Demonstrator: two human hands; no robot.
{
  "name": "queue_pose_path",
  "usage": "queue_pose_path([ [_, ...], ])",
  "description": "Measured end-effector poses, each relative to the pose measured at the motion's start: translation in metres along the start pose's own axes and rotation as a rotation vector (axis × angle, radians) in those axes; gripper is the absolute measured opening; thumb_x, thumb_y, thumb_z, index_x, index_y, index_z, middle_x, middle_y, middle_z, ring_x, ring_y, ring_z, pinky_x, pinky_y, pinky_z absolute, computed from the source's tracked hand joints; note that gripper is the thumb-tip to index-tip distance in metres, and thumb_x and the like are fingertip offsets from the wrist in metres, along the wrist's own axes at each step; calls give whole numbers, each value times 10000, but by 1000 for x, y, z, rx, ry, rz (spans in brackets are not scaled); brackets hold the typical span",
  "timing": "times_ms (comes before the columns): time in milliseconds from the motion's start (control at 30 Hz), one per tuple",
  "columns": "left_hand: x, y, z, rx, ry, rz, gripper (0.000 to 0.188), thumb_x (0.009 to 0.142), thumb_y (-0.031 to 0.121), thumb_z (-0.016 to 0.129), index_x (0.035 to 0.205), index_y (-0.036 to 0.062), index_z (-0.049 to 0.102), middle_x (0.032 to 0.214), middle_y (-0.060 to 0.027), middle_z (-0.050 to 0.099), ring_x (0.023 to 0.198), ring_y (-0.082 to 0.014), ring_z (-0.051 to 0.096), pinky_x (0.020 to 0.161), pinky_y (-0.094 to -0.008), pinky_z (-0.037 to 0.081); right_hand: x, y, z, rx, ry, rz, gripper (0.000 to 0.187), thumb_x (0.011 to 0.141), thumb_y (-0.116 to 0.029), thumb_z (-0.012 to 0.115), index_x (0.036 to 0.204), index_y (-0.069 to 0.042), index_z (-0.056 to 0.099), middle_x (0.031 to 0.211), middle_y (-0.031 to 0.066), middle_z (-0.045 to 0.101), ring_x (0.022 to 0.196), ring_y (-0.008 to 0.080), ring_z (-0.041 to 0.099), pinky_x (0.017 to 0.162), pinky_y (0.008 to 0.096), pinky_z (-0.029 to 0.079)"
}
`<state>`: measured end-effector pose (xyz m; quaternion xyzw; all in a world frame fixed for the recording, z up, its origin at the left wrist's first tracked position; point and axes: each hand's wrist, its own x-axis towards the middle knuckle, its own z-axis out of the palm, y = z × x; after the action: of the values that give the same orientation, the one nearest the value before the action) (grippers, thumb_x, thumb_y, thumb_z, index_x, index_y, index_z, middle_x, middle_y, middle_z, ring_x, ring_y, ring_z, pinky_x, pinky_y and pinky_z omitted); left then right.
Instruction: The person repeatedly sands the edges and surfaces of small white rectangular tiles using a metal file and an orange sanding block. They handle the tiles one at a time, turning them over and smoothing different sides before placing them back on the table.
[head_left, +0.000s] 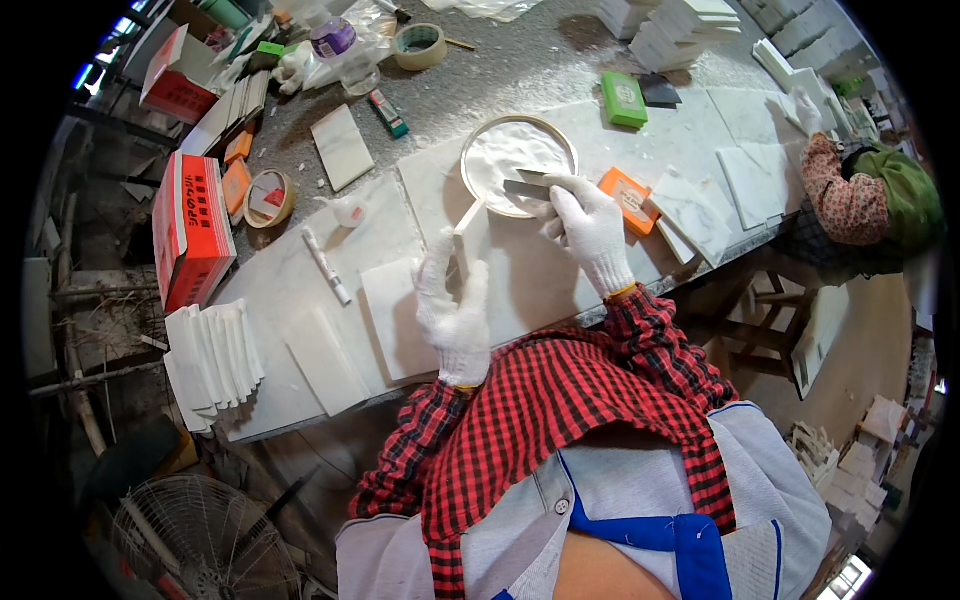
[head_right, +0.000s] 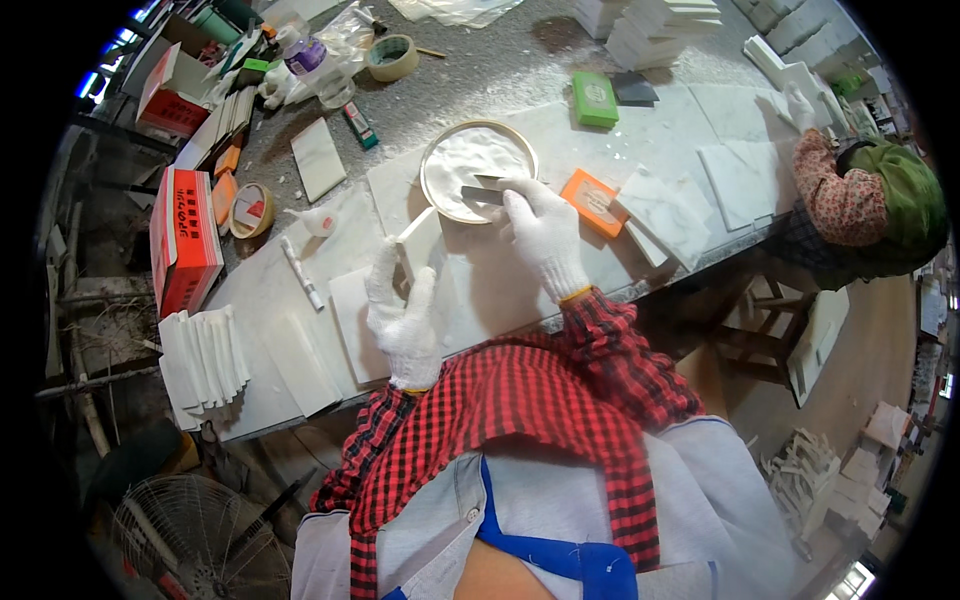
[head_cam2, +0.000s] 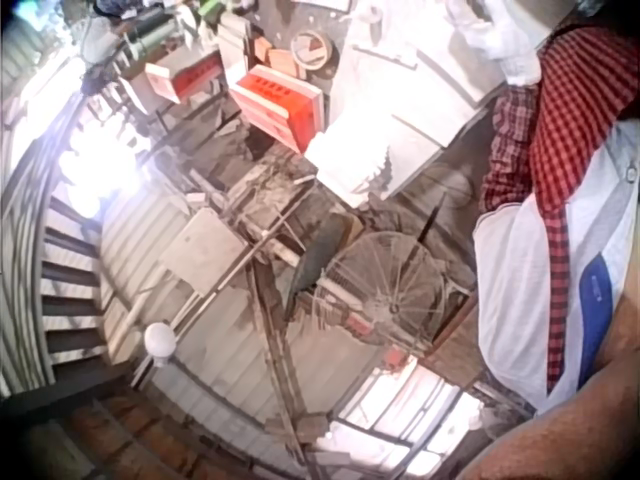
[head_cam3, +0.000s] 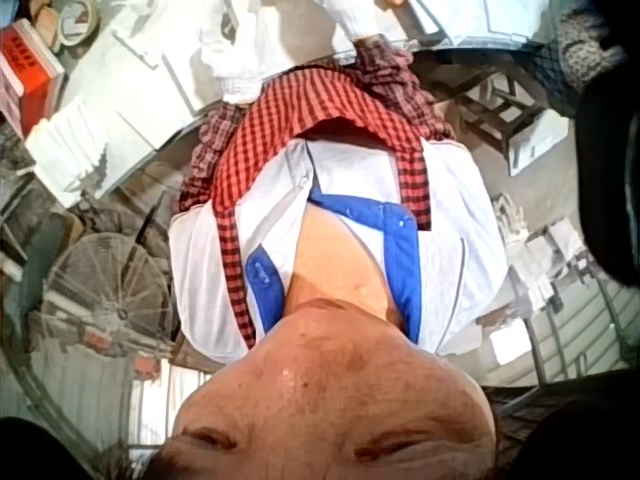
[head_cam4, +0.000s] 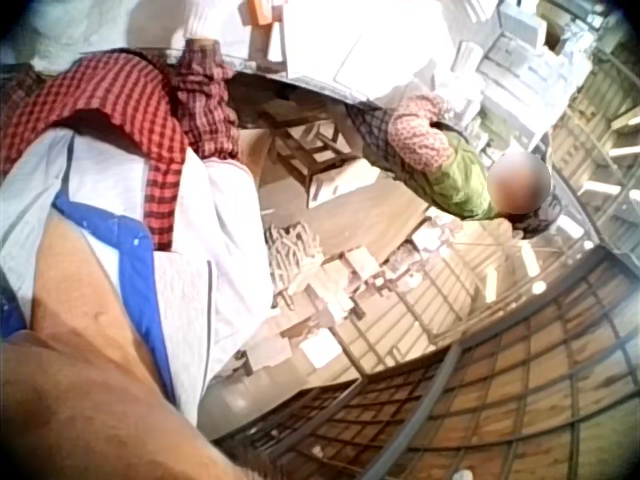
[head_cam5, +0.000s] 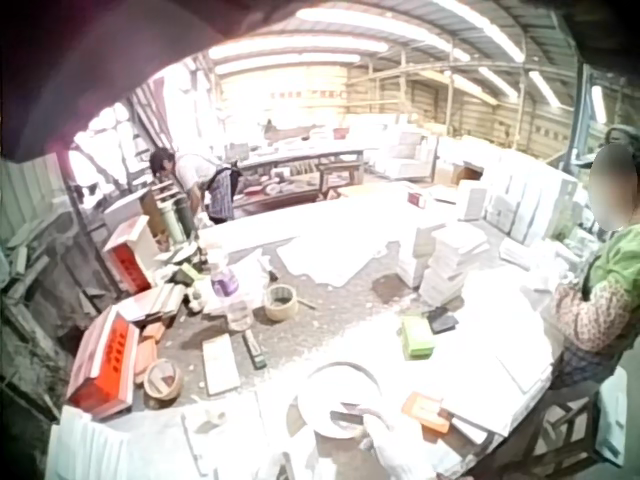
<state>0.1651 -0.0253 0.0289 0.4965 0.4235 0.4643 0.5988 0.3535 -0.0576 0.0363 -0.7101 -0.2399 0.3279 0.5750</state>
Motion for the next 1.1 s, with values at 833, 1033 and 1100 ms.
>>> queue_pose_path([
  [833, -10, 8, 2, 72, 6, 27, 530, 872, -102, 668, 1383, 28, 610, 1288, -35, 588, 1195, -149, 575, 1030, -300, 461, -66, -69, -11, 197, -206, 74, 317, 1041, -191, 569, 1252, 25, 665, 822, 83, 720, 607, 64, 601, 523, 202, 455],
  [1033, -11, 13, 2, 78, 7, -11, 539, 865, -87, 678, 1386, 45, 630, 1253, -16, 590, 1151, -135, 578, 1010, -292, 461, -69, -73, -11, 141, -188, 53, 304, 1034, -182, 578, 1240, 21, 671, 824, 86, 724, 613, 68, 611, 533, 209, 471],
  [1100, -12, 14, 1, 135, 3, 8, 535, 867, -83, 680, 1384, 46, 631, 1243, -14, 589, 1137, -132, 578, 1000, -287, 463, -70, -73, -11, 128, -183, 38, 296, 1031, -177, 582, 1233, 20, 675, 825, 87, 725, 612, 68, 613, 537, 210, 475],
])
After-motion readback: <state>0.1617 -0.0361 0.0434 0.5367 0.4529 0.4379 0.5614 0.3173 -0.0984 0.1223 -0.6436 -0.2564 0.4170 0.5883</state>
